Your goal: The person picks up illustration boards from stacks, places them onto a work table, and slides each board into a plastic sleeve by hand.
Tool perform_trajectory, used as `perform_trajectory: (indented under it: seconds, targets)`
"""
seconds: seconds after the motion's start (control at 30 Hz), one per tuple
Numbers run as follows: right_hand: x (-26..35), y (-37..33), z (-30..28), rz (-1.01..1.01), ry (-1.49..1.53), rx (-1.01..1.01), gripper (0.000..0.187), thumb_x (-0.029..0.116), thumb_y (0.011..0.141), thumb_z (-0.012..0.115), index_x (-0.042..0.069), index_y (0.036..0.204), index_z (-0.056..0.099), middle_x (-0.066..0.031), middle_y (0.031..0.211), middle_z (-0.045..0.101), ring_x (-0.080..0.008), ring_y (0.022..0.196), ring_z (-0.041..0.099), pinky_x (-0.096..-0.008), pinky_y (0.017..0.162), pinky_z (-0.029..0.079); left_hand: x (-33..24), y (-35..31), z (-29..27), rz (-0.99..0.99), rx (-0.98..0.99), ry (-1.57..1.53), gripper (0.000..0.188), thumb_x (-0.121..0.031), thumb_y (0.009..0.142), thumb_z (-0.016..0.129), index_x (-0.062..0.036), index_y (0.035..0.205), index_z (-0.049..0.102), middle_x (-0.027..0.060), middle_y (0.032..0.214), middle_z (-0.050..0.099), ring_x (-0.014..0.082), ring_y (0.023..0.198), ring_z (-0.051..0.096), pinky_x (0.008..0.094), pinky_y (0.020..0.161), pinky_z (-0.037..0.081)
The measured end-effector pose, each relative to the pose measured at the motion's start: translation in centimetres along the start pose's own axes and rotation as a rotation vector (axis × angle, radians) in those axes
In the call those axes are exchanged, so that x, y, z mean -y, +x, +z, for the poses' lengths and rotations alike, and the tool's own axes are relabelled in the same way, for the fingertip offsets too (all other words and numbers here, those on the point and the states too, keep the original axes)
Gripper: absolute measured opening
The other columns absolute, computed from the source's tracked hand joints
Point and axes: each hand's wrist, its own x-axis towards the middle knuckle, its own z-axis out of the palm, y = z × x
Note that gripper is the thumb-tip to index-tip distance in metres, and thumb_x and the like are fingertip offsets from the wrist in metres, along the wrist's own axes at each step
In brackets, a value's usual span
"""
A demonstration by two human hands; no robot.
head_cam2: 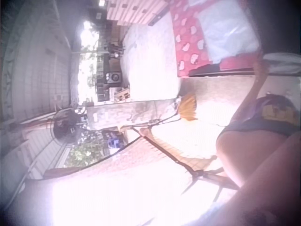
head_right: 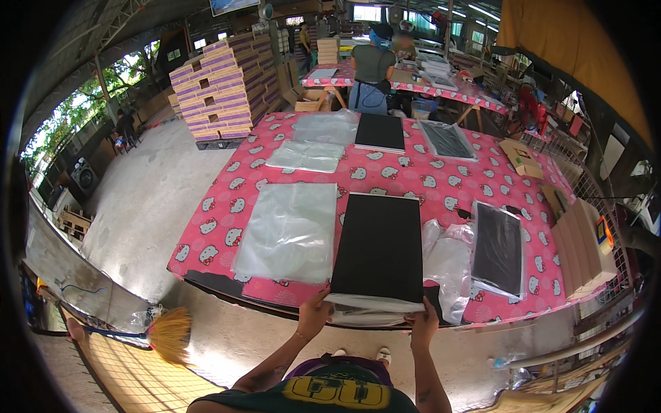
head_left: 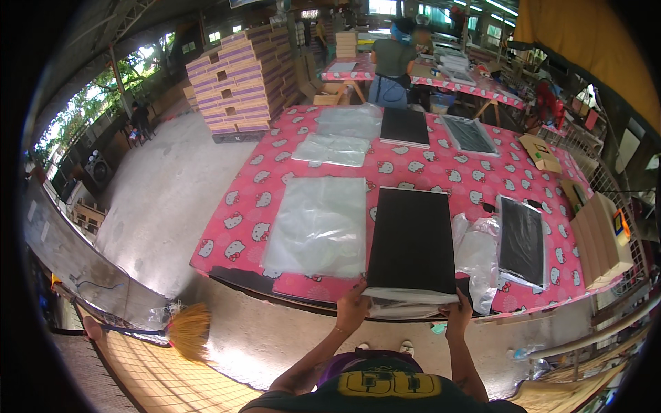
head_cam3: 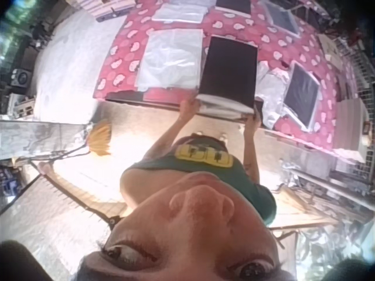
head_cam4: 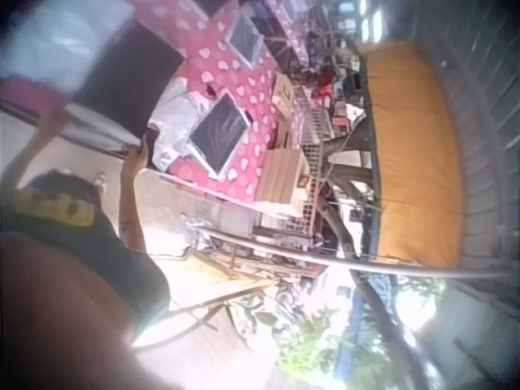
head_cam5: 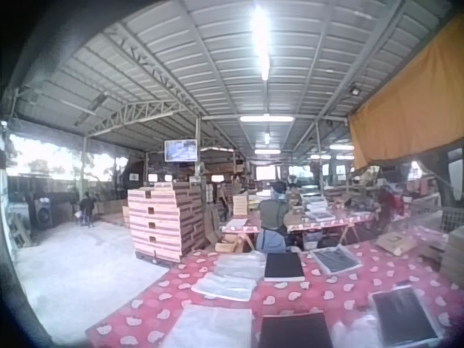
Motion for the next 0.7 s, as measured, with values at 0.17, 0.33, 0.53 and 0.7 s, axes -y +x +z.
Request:
perform_trajectory:
  seconds: [0.17, 0.33, 0.53, 0.7]
  targets:
    - [1.7, 0.2, -1.2, -0.024, 0.076, -0.029, 0.018, -0.004, 0.083, 0.043, 0.000, 0.098, 0.054, -0.0072, 0.075, 0.059, -0.0123, 0.060, 0.061, -0.0276, 0.055, 0.058, -0.8, 0.3, -1.0, 0.094, -0.008, 0.060, 0.020, -0.005, 0.081, 0.062, 0.0025, 0.099, 0.063, 0.0050, 0.066, 0.061, 0.0120, 0.056, 0.057, 0.0257, 0.052, 0.047]
    - [5.7, 1.2, -4.3, 0.112, 0.295, 0.348, 0.015, 0.001, 0.083, 0.056, 0.003, 0.096, 0.049, -0.0073, 0.074, 0.060, -0.0140, 0.060, 0.062, -0.0263, 0.052, 0.055, -4.3, 0.5, -3.7, -0.084, 0.214, -0.535, 0.007, -0.003, 0.081, 0.062, -0.0014, 0.088, 0.065, 0.0045, 0.081, 0.063, 0.0124, 0.071, 0.059, 0.0241, 0.064, 0.046]
    - [19.0, -2.7, -1.9, -0.123, 0.622, 0.607, 0.059, 0.013, 0.082, 0.063, 0.004, 0.135, 0.038, -0.0130, 0.101, 0.063, -0.0242, 0.090, 0.064, -0.0386, 0.083, 0.051, -13.6, 0.7, -9.2, 0.249, 0.495, -0.887, 0.036, -0.011, 0.086, 0.059, 0.0021, 0.119, 0.053, 0.0128, 0.103, 0.061, 0.0195, 0.097, 0.059, 0.0340, 0.087, 0.046]
    - [22.8, 1.4, 2.6, -0.198, 0.716, 0.547, 0.055, 0.016, 0.087, 0.065, 0.006, 0.135, 0.041, -0.0063, 0.125, 0.055, -0.0213, 0.114, 0.054, -0.0370, 0.100, 0.043, -20.9, 4.3, -6.9, 0.294, 0.448, -1.000, 0.037, -0.008, 0.090, 0.053, 0.0051, 0.125, 0.048, 0.0182, 0.116, 0.059, 0.0246, 0.107, 0.059, 0.0373, 0.094, 0.047]
